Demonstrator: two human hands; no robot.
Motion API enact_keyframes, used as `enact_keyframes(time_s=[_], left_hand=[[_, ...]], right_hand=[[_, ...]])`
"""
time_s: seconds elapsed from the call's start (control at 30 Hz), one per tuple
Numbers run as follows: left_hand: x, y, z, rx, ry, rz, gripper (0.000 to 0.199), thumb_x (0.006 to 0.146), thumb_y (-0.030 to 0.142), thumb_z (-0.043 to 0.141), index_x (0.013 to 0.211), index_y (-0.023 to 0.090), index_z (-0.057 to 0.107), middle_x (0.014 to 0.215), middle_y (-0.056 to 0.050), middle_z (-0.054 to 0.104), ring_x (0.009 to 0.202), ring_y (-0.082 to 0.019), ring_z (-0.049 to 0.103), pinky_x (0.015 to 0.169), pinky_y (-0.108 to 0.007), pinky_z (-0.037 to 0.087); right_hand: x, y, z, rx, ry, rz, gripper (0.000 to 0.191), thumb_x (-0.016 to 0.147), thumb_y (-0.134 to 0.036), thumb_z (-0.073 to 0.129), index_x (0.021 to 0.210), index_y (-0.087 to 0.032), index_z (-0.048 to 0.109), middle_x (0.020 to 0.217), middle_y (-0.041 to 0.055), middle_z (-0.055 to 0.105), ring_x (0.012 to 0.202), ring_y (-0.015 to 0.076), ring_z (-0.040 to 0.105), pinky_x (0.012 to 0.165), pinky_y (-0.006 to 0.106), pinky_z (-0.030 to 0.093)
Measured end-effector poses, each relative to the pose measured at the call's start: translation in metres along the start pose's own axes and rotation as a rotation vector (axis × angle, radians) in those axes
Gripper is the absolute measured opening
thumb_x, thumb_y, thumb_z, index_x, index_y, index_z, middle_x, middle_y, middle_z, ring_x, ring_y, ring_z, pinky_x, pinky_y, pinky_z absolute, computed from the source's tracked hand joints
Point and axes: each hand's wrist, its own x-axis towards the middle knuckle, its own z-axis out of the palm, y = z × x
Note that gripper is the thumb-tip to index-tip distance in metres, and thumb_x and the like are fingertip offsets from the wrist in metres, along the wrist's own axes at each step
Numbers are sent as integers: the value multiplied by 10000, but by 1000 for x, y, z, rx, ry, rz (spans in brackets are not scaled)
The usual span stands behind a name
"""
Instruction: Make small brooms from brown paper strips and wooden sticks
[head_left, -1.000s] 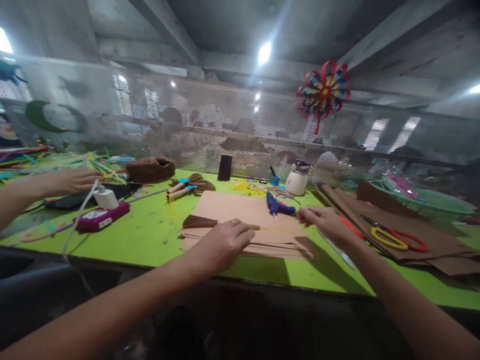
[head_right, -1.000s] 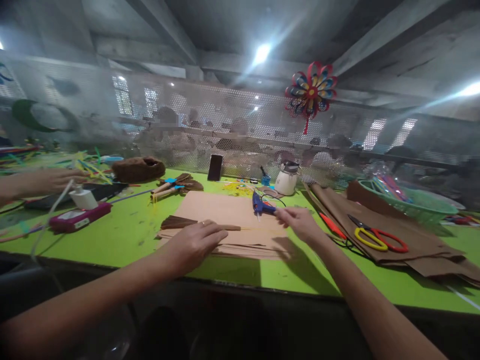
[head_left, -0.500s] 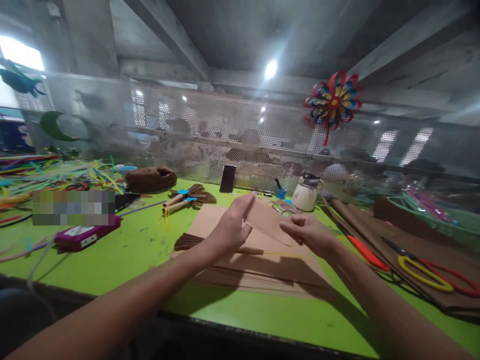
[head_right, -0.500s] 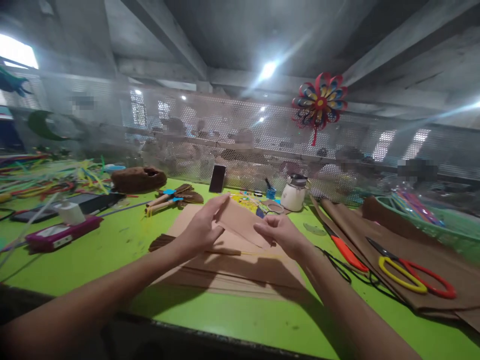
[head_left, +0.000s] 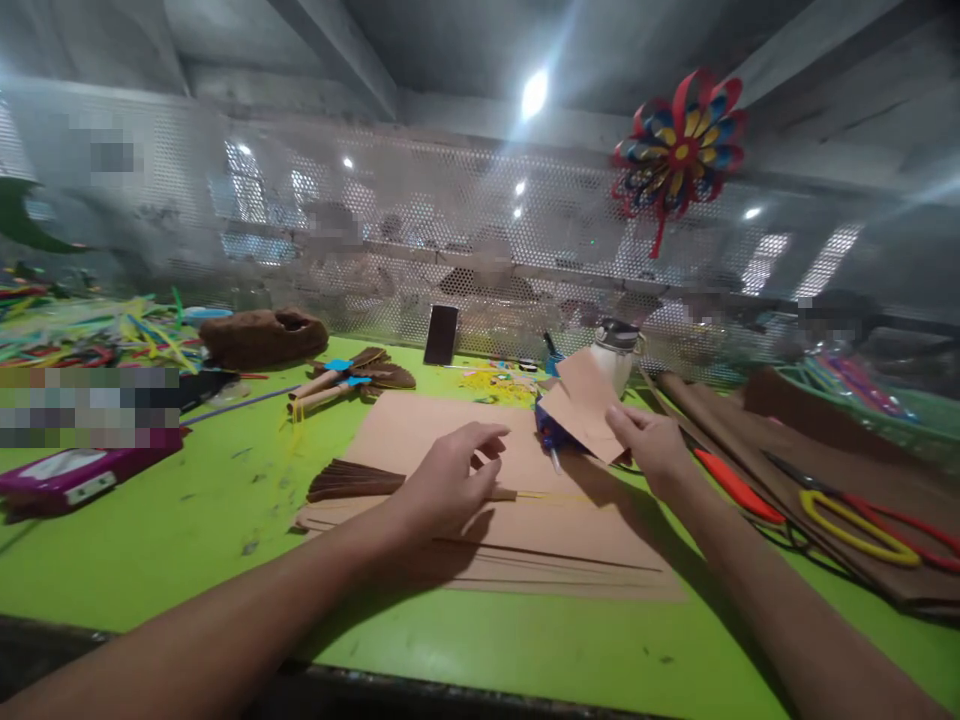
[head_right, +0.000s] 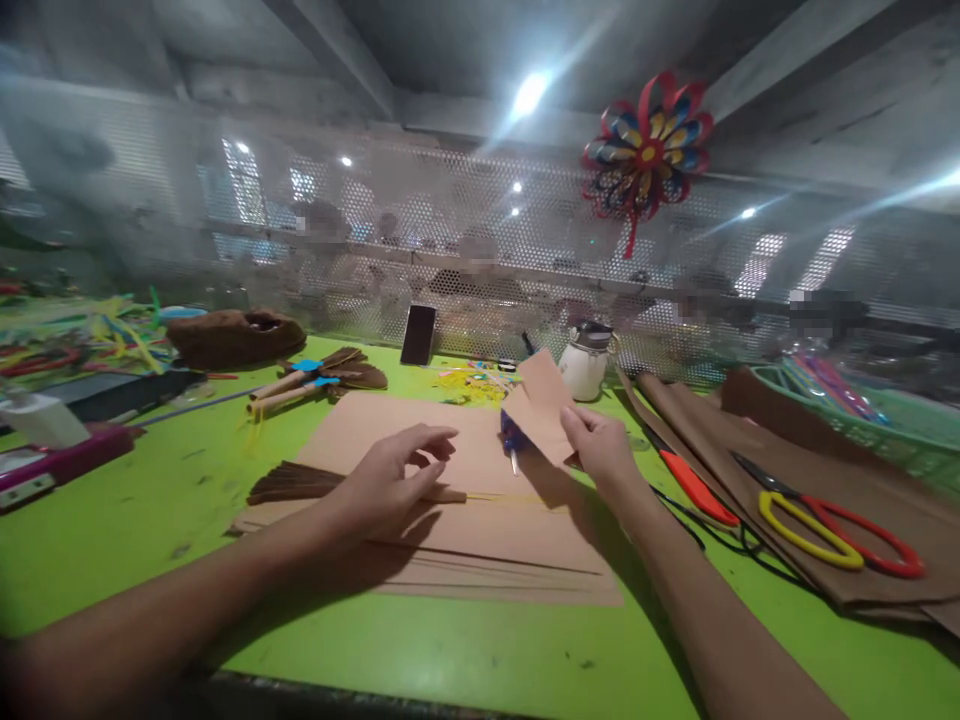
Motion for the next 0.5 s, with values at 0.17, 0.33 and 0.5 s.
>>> enact_keyframes(time_s=[0.17, 0.33, 0.5], left_hand=[[-1, 1, -7, 393, -105, 141, 254, 831, 208, 438, 956, 150, 652, 946, -78, 626, 890, -188, 566, 821, -327, 436], [-1, -1, -14, 565, -199, 151, 276, 847, 280, 428, 857, 158, 676, 871, -87, 631, 807, -209, 562, 742, -327, 417], [-3, -6, -18, 554, -185, 166, 318, 858, 300, 401, 840, 158, 685, 839, -87, 632, 769, -203, 550, 705, -311, 392]], right_hand=[[22, 28, -23, -139, 229, 41, 339, 773, -415, 476, 724, -112, 619, 447, -34, 473, 380, 110, 428, 342, 222, 347], [34, 47, -47, -367, 379, 117, 314, 878, -380, 482, 913, -104, 627, 768, 28, 643, 626, 145, 593, 538, 262, 489], [41, 60, -67, -590, 452, 194, 296, 889, -324, 535, 1130, -153, 559, 1137, 71, 580, 949, 210, 593, 786, 394, 510]])
